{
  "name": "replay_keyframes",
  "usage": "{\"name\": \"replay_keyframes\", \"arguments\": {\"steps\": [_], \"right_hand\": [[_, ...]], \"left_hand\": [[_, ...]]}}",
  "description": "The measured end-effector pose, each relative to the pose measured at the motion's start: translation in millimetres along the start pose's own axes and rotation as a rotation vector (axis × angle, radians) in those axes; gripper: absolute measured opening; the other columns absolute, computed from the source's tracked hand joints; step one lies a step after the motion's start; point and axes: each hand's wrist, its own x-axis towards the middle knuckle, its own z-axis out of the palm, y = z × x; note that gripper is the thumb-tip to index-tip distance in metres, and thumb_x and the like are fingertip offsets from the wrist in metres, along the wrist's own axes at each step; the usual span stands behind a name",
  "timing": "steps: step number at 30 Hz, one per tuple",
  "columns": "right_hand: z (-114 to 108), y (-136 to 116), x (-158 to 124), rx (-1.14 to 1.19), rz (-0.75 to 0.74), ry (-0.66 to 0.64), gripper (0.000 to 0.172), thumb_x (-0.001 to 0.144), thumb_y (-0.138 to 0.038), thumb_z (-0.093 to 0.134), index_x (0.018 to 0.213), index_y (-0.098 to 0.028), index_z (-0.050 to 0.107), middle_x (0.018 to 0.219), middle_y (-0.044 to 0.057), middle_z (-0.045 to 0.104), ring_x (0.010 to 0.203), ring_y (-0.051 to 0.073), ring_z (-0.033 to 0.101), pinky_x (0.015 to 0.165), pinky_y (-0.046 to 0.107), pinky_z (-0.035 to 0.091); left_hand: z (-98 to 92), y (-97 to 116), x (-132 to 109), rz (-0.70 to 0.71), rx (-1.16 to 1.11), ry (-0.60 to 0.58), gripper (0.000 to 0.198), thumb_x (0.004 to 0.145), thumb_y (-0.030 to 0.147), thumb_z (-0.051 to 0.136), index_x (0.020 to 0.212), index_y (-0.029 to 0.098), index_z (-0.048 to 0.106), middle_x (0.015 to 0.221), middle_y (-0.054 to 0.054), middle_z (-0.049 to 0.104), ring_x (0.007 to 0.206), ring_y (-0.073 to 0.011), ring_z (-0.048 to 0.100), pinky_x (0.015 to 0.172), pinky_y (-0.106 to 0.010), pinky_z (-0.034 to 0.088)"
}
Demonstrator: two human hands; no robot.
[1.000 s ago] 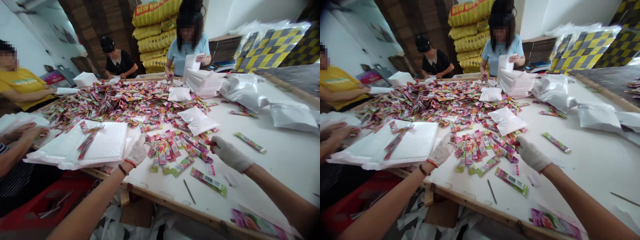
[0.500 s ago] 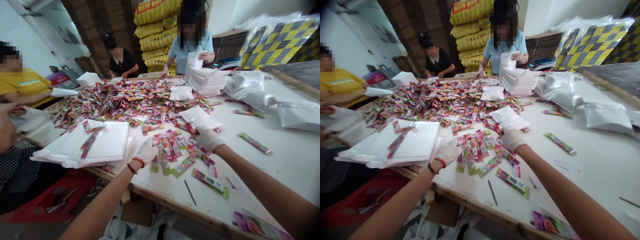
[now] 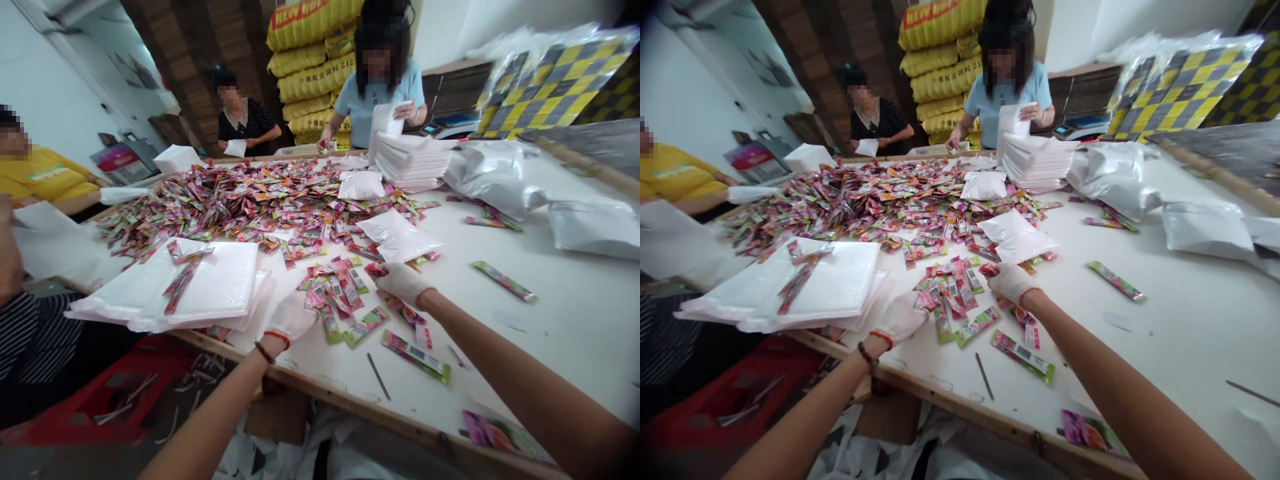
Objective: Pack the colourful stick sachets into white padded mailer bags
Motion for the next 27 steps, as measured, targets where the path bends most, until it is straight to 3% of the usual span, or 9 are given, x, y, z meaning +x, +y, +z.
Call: {"name": "replay_keyframes", "arguments": {"steps": [3, 6, 10, 13, 16, 19, 22, 24, 27], "right_hand": [[-21.9, 18.2, -13.1, 0.062, 0.022, 0.013, 0.016, 0.079, -0.029, 0.053, 0.089, -0.017, 0.056, 0.066, 0.002, 0.061, 0.05, 0.012, 0.054, 0.044, 0.022, 0.038], [-28.5, 32.4, -22.5, 0.041, 0.041, -0.007, 0.02, 0.078, -0.026, 0.054, 0.095, -0.017, 0.052, 0.067, 0.002, 0.058, 0.046, 0.011, 0.051, 0.042, 0.022, 0.036], [-9.1, 35.7, -23.9, -0.124, 0.006, -0.08, 0.028, 0.073, -0.035, 0.061, 0.092, -0.015, 0.055, 0.079, 0.008, 0.062, 0.061, 0.018, 0.057, 0.051, 0.026, 0.038], [3.6, 31.2, -21.1, -0.207, -0.01, -0.107, 0.018, 0.07, -0.029, 0.062, 0.081, -0.015, 0.059, 0.081, 0.011, 0.064, 0.071, 0.022, 0.058, 0.056, 0.028, 0.038], [0.2, 30.0, -25.1, -0.177, -0.018, -0.103, 0.012, 0.072, -0.022, 0.056, 0.081, -0.016, 0.061, 0.081, 0.009, 0.065, 0.069, 0.019, 0.058, 0.058, 0.027, 0.038], [-12.3, 34.7, -42.3, -0.152, -0.117, -0.019, 0.012, 0.073, -0.017, 0.053, 0.084, -0.017, 0.06, 0.083, 0.008, 0.065, 0.072, 0.018, 0.057, 0.063, 0.026, 0.038], [-16.7, 40.5, -68.4, -0.106, -0.247, 0.026, 0.015, 0.077, -0.018, 0.051, 0.09, -0.018, 0.058, 0.084, 0.007, 0.065, 0.071, 0.017, 0.056, 0.065, 0.026, 0.037], [-9.3, 42.1, -85.5, -0.114, -0.242, -0.022, 0.019, 0.078, -0.023, 0.051, 0.095, -0.018, 0.056, 0.084, 0.007, 0.065, 0.069, 0.017, 0.056, 0.062, 0.027, 0.036], [13.8, 41.5, -103.7, -0.192, -0.108, -0.121, 0.023, 0.073, -0.026, 0.056, 0.094, -0.018, 0.056, 0.082, 0.009, 0.066, 0.066, 0.019, 0.056, 0.056, 0.027, 0.032]], "left_hand": [[-18.7, -4.5, -11.3, 0.122, -0.082, 0.023, 0.036, 0.074, 0.023, 0.055, 0.109, 0.017, 0.055, 0.095, -0.008, 0.067, 0.086, -0.0195, 0.062, 0.075, -0.027, 0.045], [-21.4, -4.2, -12.3, 0.308, -0.155, -0.039, 0.051, 0.073, 0.019, 0.056, 0.123, 0.018, 0.046, 0.096, -0.006, 0.066, 0.08, -0.0163, 0.061, 0.075, -0.026, 0.046], [-1.4, 9.5, 12.2, 0.547, -0.068, -0.101, 0.038, 0.071, 0.021, 0.059, 0.109, 0.018, 0.058, 0.096, -0.006, 0.066, 0.083, -0.0187, 0.06, 0.077, -0.029, 0.047], [10.3, 24.2, 35.5, 0.681, 0.152, -0.125, 0.031, 0.067, 0.017, 0.061, 0.097, 0.019, 0.064, 0.099, -0.007, 0.065, 0.093, -0.0228, 0.059, 0.082, -0.032, 0.047], [4.5, 31.8, 44.2, 0.769, 0.264, -0.089, 0.025, 0.069, 0.013, 0.057, 0.092, 0.017, 0.065, 0.1, -0.009, 0.064, 0.095, -0.0233, 0.058, 0.082, -0.033, 0.047], [-14.1, 26.2, 36.8, 0.821, 0.183, -0.049, 0.029, 0.071, 0.009, 0.052, 0.097, 0.017, 0.062, 0.103, -0.007, 0.063, 0.097, -0.02, 0.057, 0.086, -0.03, 0.045], [-27.2, 13.8, 24.7, 0.793, 0.135, -0.121, 0.033, 0.072, 0.011, 0.054, 0.104, 0.017, 0.058, 0.099, -0.005, 0.064, 0.093, -0.0185, 0.058, 0.082, -0.027, 0.045], [-26.4, 7.7, 19.9, 0.788, 0.192, -0.187, 0.042, 0.068, 0.015, 0.061, 0.109, 0.017, 0.057, 0.099, -0.006, 0.064, 0.09, -0.0202, 0.059, 0.076, -0.027, 0.046], [-15.2, 6.2, 18.8, 0.848, 0.355, -0.274, 0.046, 0.062, 0.017, 0.067, 0.108, 0.019, 0.059, 0.096, -0.006, 0.064, 0.085, -0.0219, 0.058, 0.071, -0.029, 0.045]]}}
